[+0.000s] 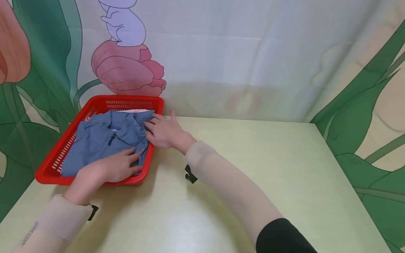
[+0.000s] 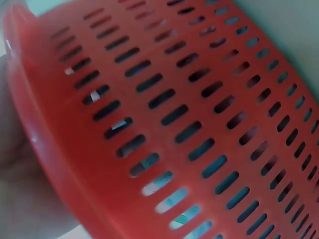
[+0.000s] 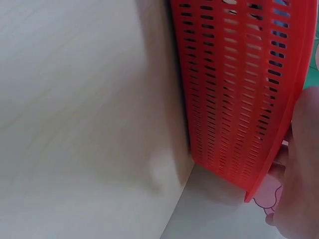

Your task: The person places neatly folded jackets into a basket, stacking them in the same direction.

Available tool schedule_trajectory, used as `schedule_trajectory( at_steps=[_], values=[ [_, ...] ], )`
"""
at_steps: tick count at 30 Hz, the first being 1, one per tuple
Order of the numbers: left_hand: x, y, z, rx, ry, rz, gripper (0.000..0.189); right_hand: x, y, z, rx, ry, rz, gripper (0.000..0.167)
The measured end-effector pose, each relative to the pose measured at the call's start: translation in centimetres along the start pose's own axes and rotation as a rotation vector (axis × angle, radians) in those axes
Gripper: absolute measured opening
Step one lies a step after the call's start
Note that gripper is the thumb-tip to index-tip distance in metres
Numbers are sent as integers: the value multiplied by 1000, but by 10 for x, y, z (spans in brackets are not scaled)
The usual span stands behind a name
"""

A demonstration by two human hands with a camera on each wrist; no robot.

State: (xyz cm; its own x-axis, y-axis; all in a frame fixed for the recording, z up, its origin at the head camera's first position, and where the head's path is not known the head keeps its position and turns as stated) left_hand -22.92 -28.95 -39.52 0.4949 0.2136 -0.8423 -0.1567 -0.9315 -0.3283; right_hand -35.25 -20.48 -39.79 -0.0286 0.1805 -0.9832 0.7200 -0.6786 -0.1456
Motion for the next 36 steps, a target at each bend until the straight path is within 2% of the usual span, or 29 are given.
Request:
schedule_trajectory(
  at_steps=[4,9,12,16,19,22,24,26,28,31,36],
  values=[
    [1,0,3,-58,89,48,73,-2,3,2,-10,25,-17,58],
    [1,-6,10,-108,157,99,73,-2,1,6,-16,88,-39,59],
    [3,-5,11,-110,157,85,74,0,1,6,-35,105,-26,58],
    [3,2,7,-62,98,14,75,3,2,7,-49,77,22,56],
    [-3,6,1,-13,-4,-61,75,2,1,8,-60,19,116,57],
    [-17,12,-6,5,-202,-101,72,-1,-1,8,-75,-60,217,61],
    [-29,21,-13,-28,-366,-104,72,-3,-3,7,-76,-109,267,64],
    [-39,36,-19,-89,-504,-94,75,-4,-6,7,-59,-147,302,66],
    [-45,53,-23,-161,-573,-89,81,-6,-9,6,-33,-171,327,69],
    [-47,79,-20,-230,-546,-106,87,-8,-9,6,1,-156,301,76],
    [-32,108,-9,-271,-372,-131,92,-5,-2,8,25,-29,192,80]
  ],
)
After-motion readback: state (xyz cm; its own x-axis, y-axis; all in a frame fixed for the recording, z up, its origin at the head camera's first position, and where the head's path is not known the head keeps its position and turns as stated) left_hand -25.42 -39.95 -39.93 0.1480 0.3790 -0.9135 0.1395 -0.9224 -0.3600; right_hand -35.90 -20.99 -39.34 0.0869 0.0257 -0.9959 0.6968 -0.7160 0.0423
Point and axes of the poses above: each hand's wrist, its own z-axis towards the middle knuckle, its own x-axis out of the palm, y = z × x, the point moved 7 cm from there along z, towards the middle knuckle, and after that the axes turned 3 degrees about -z, right-handed, at the moved point
